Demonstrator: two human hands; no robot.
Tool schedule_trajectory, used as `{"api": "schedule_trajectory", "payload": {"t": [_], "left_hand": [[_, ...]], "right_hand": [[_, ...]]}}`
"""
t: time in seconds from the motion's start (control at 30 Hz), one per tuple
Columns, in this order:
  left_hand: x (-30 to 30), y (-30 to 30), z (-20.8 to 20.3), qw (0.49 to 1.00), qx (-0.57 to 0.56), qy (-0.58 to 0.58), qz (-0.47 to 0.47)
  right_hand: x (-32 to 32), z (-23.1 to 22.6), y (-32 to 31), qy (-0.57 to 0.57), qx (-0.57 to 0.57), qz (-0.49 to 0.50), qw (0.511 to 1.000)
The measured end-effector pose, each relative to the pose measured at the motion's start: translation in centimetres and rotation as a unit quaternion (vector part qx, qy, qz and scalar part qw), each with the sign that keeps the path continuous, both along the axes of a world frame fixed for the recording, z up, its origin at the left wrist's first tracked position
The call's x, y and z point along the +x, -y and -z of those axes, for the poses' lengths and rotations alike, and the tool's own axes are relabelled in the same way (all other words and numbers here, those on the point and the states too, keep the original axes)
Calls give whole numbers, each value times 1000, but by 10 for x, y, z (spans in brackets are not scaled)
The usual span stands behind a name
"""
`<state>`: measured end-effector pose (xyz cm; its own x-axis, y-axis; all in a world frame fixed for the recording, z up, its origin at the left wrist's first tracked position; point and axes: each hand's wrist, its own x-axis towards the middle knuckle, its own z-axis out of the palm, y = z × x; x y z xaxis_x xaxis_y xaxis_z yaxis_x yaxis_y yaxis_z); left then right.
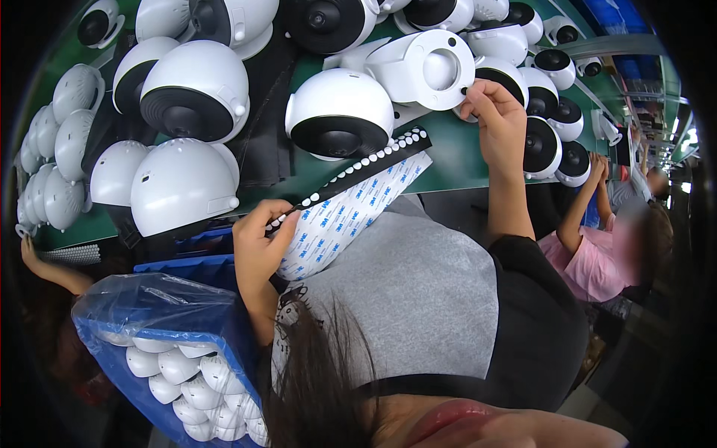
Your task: Peeling stickers from a sheet and applying them to security camera domes on an assembly line.
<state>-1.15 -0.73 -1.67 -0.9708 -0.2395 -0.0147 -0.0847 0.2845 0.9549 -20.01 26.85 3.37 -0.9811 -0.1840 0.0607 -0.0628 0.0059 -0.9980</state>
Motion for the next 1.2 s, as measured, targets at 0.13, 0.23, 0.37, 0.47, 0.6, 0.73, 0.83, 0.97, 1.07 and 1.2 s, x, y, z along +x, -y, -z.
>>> {"api": "schedule_trajectory", "payload": {"t": [0.13,0.23,0.37,0.47,0.6,0.73,0.83,0.97,1.07,1.2], "left_hand": [[0,2,2,1000,-6,8,0],[-1,2,3,1000,-4,5,3],[-1,3,4,1000,12,12,0],[-1,4,4,1000,10,17,2],[-2,3,3,1000,12,9,-2],[-1,4,2,1000,7,21,1],[0,3,2,1000,5,26,-3],[0,3,2,1000,6,22,-5],[-1,3,1,1000,8,23,-5],[-1,3,-1,999,16,35,-3]], "right_hand": [[-2,0,0,4,10,5,1000],[-2,0,0,-2,5,1,1000],[-1,2,0,-13,11,4,1000],[-1,2,2,-18,10,11,1000],[-1,1,3,-16,10,16,1000],[0,0,4,-21,14,14,1000],[0,0,5,-26,13,17,999],[0,0,6,-32,22,25,999],[1,-1,6,-33,24,27,999],[2,-2,7,-40,38,35,998]]}}
